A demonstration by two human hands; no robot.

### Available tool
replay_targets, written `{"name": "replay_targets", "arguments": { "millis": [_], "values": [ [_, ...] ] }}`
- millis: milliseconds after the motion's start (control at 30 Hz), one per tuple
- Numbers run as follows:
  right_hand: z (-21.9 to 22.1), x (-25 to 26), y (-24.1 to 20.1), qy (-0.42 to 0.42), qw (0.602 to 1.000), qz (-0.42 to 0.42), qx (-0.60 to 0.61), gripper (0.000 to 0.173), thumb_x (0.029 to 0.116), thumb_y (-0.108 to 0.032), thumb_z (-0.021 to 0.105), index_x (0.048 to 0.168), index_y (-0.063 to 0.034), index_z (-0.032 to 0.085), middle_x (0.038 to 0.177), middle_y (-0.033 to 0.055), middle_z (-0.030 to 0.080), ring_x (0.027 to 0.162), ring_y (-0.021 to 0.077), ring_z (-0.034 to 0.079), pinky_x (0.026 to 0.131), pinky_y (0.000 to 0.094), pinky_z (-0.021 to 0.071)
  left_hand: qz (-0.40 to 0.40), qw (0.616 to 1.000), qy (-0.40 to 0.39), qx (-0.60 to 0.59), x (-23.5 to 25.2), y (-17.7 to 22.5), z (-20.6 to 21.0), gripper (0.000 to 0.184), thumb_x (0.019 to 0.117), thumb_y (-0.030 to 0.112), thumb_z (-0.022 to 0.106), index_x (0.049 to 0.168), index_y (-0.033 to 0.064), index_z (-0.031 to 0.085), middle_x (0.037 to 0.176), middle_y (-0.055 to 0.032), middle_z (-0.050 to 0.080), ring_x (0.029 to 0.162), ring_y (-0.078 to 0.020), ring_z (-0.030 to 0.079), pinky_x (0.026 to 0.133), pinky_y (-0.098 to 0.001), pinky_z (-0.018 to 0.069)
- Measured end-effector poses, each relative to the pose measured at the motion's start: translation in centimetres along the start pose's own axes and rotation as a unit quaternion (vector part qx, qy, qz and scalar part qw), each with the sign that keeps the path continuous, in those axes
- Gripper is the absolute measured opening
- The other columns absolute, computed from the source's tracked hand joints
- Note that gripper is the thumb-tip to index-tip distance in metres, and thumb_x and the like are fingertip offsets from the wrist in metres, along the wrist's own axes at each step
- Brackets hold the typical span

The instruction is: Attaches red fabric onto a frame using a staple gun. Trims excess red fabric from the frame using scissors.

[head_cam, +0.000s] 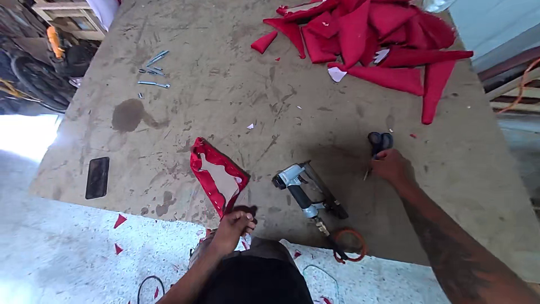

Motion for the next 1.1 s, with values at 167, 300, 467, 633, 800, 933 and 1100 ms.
{"name": "replay_targets", "arguments": {
  "millis": [167, 300, 467, 633, 800, 933, 1100],
  "values": [
    [-1.2, -2.1, 2.0, -0.009, 0.990, 0.043, 0.134, 0.044, 0.0902, -0.024, 0.077, 0.123, 0.0027, 0.065, 0.108, 0.0290, 0.067, 0.094, 0.0443, 0.066, 0.083, 0.0676, 0.0514, 0.063, 0.973, 0.061, 0.215, -3.2, -0.1, -2.9, 0.027, 0.0993, 0.039, 0.065, 0.115, 0.0183, 0.073, 0.106, 0.0060, 0.075, 0.096, -0.0070, 0.072, 0.089, -0.0352, 0.0626],
    [-2.6, -14.1, -6.1, -0.023, 0.982, -0.140, 0.122, 0.021, 0.0966, -0.018, 0.070, 0.111, -0.0027, 0.070, 0.092, 0.0180, 0.069, 0.078, 0.0331, 0.067, 0.071, 0.0606, 0.0562, 0.112, 0.983, 0.113, 0.092, -6.4, 3.5, -5.7, 0.023, 0.1040, 0.028, 0.059, 0.110, 0.0108, 0.073, 0.102, -0.0013, 0.076, 0.086, -0.0152, 0.074, 0.076, -0.0360, 0.0652],
    [3.7, -35.0, -19.0, 0.070, 0.889, -0.435, 0.128, 0.021, 0.0978, -0.020, 0.062, 0.110, -0.0202, 0.078, 0.103, 0.0085, 0.069, 0.102, 0.0253, 0.065, 0.091, 0.0498, 0.0552, -0.027, 0.964, -0.203, -0.167, -7.5, 6.1, 1.9, 0.083, 0.1050, 0.066, 0.016, 0.143, 0.0019, 0.052, 0.130, -0.0173, 0.068, 0.113, -0.0308, 0.070, 0.096, -0.0518, 0.0581],
    [7.6, -41.4, -22.9, 0.111, 0.870, -0.418, 0.236, 0.024, 0.1001, -0.023, 0.064, 0.123, -0.0222, 0.073, 0.126, 0.0025, 0.069, 0.126, 0.0216, 0.060, 0.107, 0.0431, 0.0512, 0.058, 0.965, -0.157, -0.203, -7.7, 7.9, 0.8, 0.032, 0.1017, 0.024, 0.065, 0.126, 0.0026, 0.065, 0.111, -0.0095, 0.071, 0.099, -0.0187, 0.069, 0.092, -0.0381, 0.0580],
    [13.3, -43.4, -19.8, -0.067, 0.862, -0.189, 0.465, 0.021, 0.1029, -0.024, 0.062, 0.112, -0.0063, 0.068, 0.099, 0.0040, 0.071, 0.084, 0.0149, 0.068, 0.073, 0.0338, 0.0606, 0.059, 0.927, -0.099, -0.357, -7.3, 7.7, 0.0, 0.027, 0.1094, 0.028, 0.047, 0.095, 0.0072, 0.057, 0.058, 0.0015, 0.043, 0.045, -0.0108, 0.043, 0.045, -0.0283, 0.0462],
    [14.8, -44.1, -18.4, -0.180, 0.831, -0.178, 0.496, 0.022, 0.1037, -0.023, 0.061, 0.108, -0.0043, 0.070, 0.110, 0.0109, 0.071, 0.093, 0.0204, 0.069, 0.082, 0.0390, 0.0609, 0.125, 0.903, -0.143, -0.386, -7.5, 9.0, 0.5, 0.036, 0.1091, 0.032, 0.038, 0.098, 0.0052, 0.060, 0.057, -0.0031, 0.052, 0.040, -0.0121, 0.047, 0.039, -0.0275, 0.0453],
    [14.3, -43.7, -18.6, -0.271, 0.852, -0.206, 0.398, 0.035, 0.0968, -0.013, 0.069, 0.130, -0.0032, 0.065, 0.128, 0.0091, 0.067, 0.110, 0.0219, 0.069, 0.095, 0.0427, 0.0609, 0.232, 0.906, -0.103, -0.338, -7.2, 10.6, 1.4, 0.036, 0.1111, 0.029, 0.038, 0.101, 0.0012, 0.059, 0.070, -0.0072, 0.060, 0.051, -0.0132, 0.054, 0.046, -0.0273, 0.0485]
  ]
}}
Point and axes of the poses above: each hand's wrist, its own x-axis towards the middle knuckle, its own z-axis out of the palm, y = z × x, the point moved 9 cm from there along x, towards the middle knuckle
